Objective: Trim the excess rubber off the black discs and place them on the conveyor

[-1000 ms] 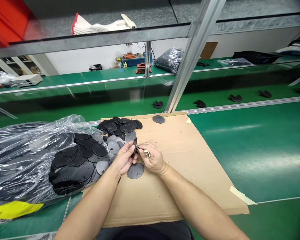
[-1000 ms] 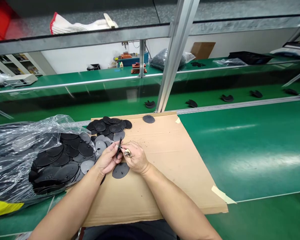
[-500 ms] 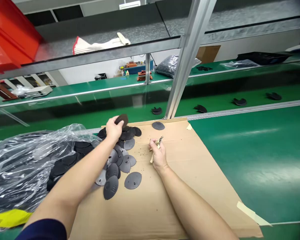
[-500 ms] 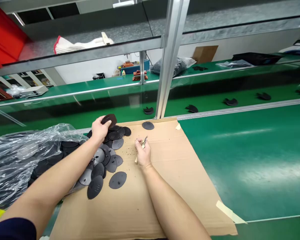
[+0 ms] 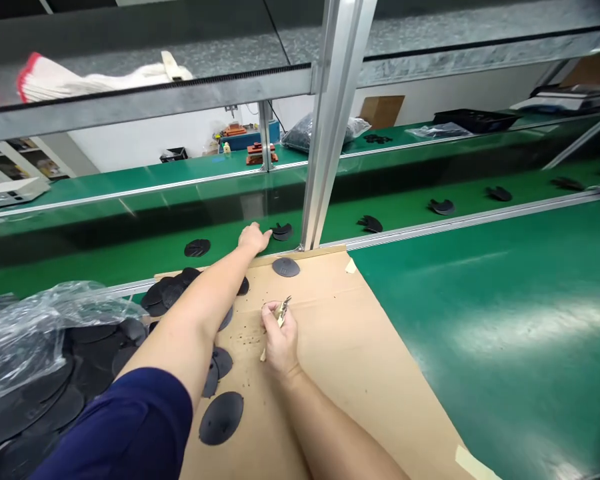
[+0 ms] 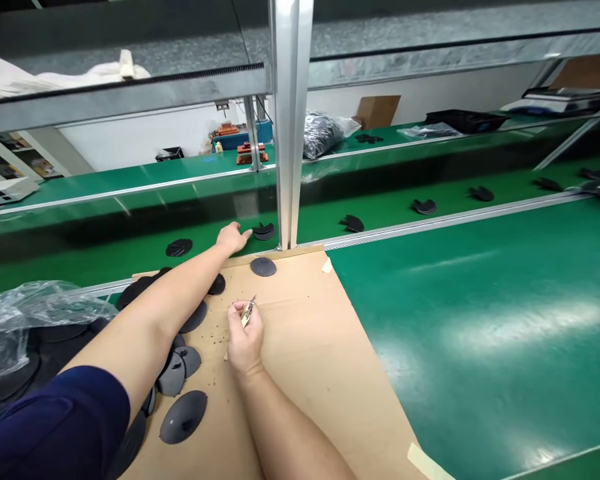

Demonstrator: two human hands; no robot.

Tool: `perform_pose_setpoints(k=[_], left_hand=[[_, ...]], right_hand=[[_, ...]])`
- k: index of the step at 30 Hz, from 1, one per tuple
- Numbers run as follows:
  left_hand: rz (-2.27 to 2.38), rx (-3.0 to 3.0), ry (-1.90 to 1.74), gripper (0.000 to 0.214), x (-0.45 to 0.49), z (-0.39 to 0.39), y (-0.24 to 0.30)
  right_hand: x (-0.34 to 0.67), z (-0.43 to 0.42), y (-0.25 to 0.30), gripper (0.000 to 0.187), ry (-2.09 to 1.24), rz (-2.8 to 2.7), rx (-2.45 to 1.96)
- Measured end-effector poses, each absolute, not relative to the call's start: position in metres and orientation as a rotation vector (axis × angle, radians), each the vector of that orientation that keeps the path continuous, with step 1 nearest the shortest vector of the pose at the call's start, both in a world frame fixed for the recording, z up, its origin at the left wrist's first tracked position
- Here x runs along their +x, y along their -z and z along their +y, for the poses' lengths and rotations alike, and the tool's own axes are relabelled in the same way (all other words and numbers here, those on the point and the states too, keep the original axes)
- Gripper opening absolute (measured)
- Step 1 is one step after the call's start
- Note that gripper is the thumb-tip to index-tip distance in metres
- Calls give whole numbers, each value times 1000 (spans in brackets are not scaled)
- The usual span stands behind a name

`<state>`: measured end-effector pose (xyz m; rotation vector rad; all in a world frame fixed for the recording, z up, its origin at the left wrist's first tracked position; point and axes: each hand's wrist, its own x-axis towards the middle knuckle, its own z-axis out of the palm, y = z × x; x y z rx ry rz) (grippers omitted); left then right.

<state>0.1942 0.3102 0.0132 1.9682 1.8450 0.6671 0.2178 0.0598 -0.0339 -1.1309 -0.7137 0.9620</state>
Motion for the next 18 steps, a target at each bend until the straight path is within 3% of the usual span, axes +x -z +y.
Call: perform_pose_setpoints(k=[3,9,13,18], left_hand=[[1859,1860,-682,54,225,323,-4],[1759,1726,-903,36,231,316,-7],[1668,1574,-1110,39,195,284,-31],[1402,1386,-1232,18,114,203,-61]], right_hand=[[219,59,32,30,-997,-707,-1130],[217,60,30,28,-1046,-664,-1114],[214,57,28,35,-1051,-712,-1048],[215,53,26,48,-1074,-907,-986]])
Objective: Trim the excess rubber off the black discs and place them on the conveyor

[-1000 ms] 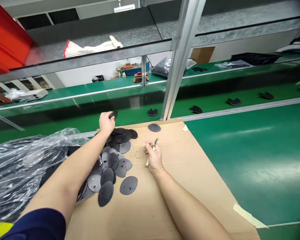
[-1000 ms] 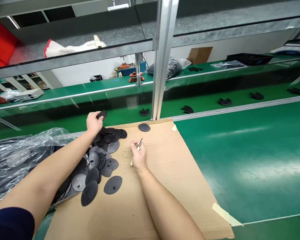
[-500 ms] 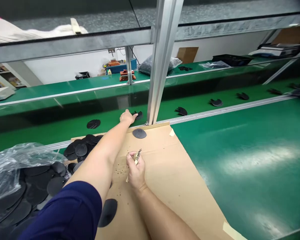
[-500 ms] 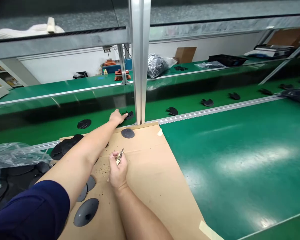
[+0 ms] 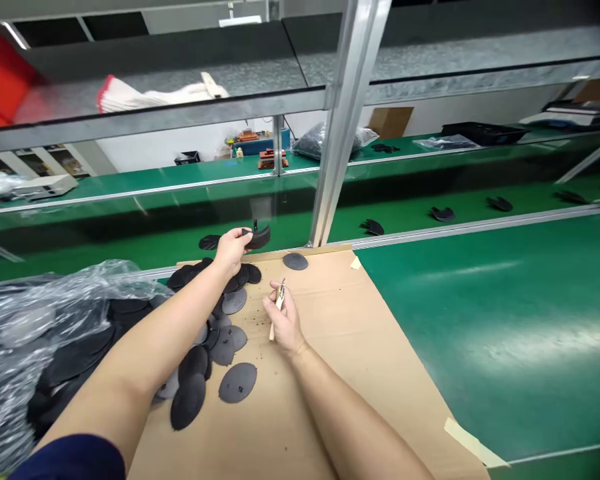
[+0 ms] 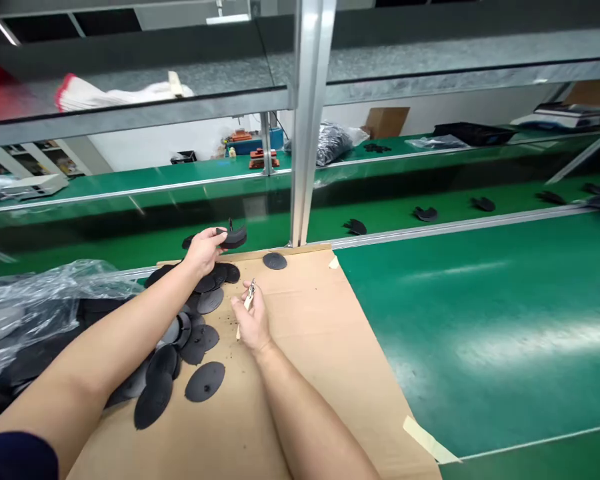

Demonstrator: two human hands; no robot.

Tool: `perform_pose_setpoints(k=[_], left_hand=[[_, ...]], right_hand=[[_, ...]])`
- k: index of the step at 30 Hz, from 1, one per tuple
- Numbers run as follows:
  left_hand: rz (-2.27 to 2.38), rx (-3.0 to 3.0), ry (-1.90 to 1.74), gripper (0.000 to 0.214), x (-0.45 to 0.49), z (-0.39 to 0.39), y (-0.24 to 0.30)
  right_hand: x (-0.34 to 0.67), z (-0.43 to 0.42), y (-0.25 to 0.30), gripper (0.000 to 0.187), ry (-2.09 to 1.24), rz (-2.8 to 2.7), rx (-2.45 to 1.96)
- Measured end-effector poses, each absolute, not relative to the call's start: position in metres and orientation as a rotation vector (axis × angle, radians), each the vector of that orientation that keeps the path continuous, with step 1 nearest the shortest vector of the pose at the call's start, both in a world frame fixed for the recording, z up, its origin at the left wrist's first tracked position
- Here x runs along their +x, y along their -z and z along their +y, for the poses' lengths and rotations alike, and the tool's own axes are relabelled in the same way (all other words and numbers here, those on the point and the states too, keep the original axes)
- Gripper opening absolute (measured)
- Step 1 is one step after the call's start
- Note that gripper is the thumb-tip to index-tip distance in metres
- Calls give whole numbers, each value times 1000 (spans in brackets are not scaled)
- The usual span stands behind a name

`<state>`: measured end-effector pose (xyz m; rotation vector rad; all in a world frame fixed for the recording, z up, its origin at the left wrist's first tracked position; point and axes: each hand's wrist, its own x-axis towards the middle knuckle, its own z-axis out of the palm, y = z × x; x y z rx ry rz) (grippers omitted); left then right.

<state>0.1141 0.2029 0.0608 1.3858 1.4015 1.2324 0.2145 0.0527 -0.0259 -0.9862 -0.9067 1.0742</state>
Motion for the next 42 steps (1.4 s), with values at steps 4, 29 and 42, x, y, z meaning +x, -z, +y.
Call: perform_pose_setpoints(k=[4,29,42], left_hand=[[1028,1023,-1292,34,57,122,-57],[716,717,-1145,48,33,60,-5],[754,714,-1081,64,32,56,-7]], right_hand=[[217,51,26,55,-1053,-1053,-1010],[230,42,22,42,-208,-1901,-1149],[228,39,18,40,-132,-1997,-1147]])
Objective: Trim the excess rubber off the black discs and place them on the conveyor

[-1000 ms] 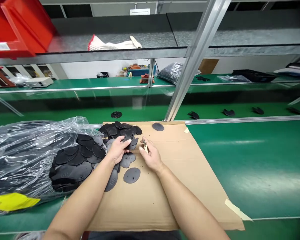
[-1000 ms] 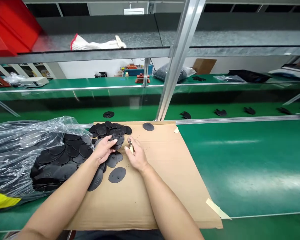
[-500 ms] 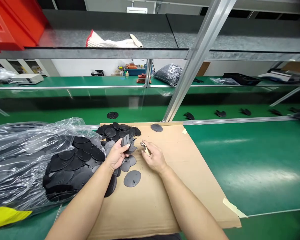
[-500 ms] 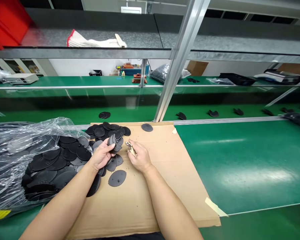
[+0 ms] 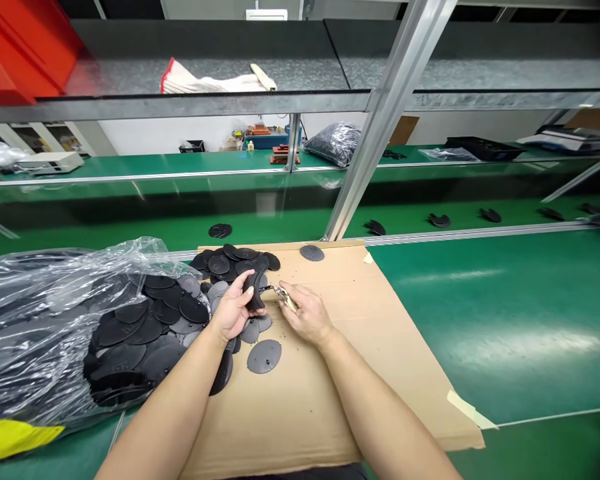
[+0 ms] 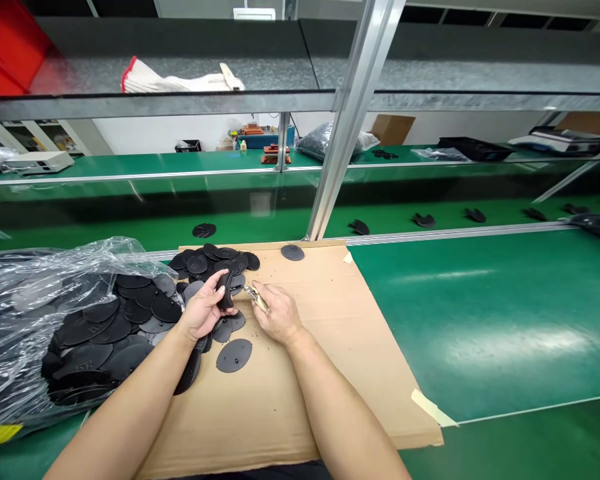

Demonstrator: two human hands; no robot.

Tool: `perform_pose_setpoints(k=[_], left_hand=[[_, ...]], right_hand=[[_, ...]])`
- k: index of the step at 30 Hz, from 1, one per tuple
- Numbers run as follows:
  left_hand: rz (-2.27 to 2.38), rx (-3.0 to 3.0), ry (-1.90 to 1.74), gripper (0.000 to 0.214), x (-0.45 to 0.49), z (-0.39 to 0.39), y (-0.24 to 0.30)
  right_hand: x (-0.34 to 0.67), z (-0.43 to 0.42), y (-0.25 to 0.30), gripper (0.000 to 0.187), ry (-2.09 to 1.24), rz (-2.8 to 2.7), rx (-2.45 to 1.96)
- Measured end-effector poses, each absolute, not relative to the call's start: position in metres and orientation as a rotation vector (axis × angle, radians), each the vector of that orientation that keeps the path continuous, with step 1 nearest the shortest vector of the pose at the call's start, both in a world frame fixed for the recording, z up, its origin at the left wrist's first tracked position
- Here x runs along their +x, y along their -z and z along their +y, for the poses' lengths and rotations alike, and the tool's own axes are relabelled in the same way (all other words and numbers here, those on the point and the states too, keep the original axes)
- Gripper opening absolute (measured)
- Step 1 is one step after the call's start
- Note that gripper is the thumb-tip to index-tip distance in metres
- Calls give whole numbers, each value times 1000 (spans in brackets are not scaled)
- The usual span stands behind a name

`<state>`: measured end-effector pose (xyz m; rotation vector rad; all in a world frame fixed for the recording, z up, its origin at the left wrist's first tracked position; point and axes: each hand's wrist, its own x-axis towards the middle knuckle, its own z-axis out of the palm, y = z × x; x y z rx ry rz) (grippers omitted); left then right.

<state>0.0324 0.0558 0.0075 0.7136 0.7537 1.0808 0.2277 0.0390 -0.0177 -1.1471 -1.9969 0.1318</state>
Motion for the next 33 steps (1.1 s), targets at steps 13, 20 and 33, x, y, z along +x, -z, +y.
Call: perform_pose_setpoints(k=[13,20,33], left_hand=[[775,746,-1112,64,33,56,-4],[793,805,-1142,56,33,57,-1],[778,795,-1295,49,35,58,0]], right_hand=[[235,37,4,46,-316,-2124,-1274],[232,35,4,43,-544,-2039,-1330],[234,41,22,31,-990,-1601,-1260]])
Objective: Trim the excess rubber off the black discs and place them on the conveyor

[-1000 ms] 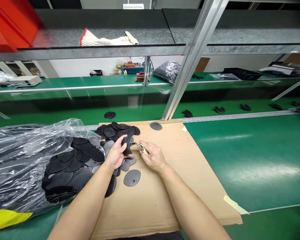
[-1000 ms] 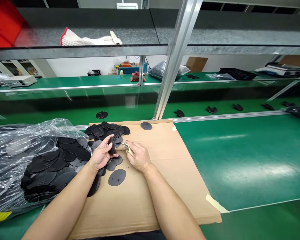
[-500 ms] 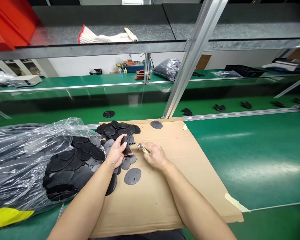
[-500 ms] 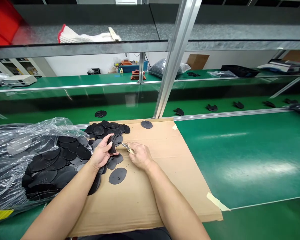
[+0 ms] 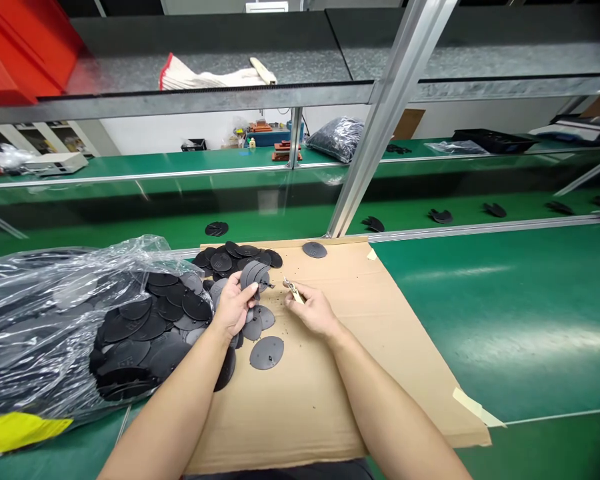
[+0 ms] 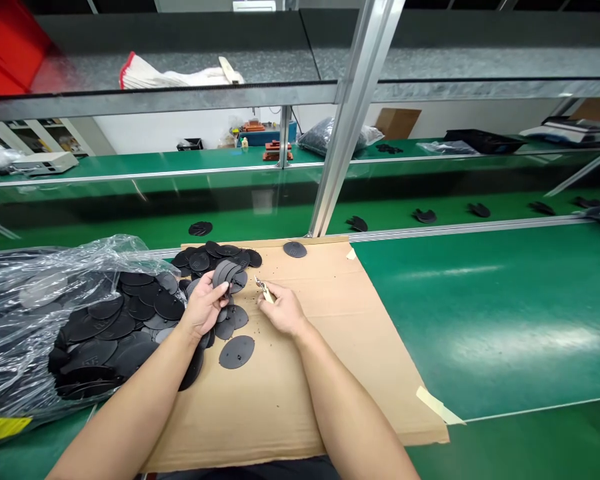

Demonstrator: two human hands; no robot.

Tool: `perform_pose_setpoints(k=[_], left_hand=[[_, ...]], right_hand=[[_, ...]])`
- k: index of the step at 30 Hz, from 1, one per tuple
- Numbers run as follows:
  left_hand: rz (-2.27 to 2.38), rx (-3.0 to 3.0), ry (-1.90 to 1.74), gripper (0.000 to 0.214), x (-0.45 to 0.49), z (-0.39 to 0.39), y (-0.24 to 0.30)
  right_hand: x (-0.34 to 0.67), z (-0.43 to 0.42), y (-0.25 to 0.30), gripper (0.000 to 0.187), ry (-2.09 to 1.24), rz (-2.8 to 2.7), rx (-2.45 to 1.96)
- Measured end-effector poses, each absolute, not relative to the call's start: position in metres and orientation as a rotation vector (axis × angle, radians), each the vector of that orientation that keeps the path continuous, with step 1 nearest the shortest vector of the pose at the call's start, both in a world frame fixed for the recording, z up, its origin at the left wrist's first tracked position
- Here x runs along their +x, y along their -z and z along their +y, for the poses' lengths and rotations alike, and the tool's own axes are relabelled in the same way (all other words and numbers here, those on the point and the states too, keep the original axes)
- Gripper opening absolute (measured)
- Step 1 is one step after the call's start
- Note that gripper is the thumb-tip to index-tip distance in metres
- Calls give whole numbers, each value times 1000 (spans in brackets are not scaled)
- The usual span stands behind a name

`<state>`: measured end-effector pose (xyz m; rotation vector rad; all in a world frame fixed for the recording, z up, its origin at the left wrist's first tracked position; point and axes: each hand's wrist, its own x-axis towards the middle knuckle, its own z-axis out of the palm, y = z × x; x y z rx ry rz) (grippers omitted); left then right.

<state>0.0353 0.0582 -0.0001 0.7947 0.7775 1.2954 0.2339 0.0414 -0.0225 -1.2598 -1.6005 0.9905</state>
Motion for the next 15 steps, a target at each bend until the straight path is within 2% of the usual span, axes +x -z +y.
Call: perform_pose_setpoints(k=[2,4,7,10,15], left_hand=[[713,737,-1306,42,34,59,0],[671,707,-1293,44,33,59,-1],[691,668,-1279,48,33,59,-1],[705,592,-1281,43,32,60,-1],[681,573,-1196,41,30,59,-4]], right_hand=[[233,40,21,27,-896,-1670,-1264],[230,37,17,23,-797,-1742,-1252],[226,33,11,30,-677,-1831,-1234],[222,30,8,38,-585,-1901,-1244],[214,22,4,40,-436,-2024,-1206]])
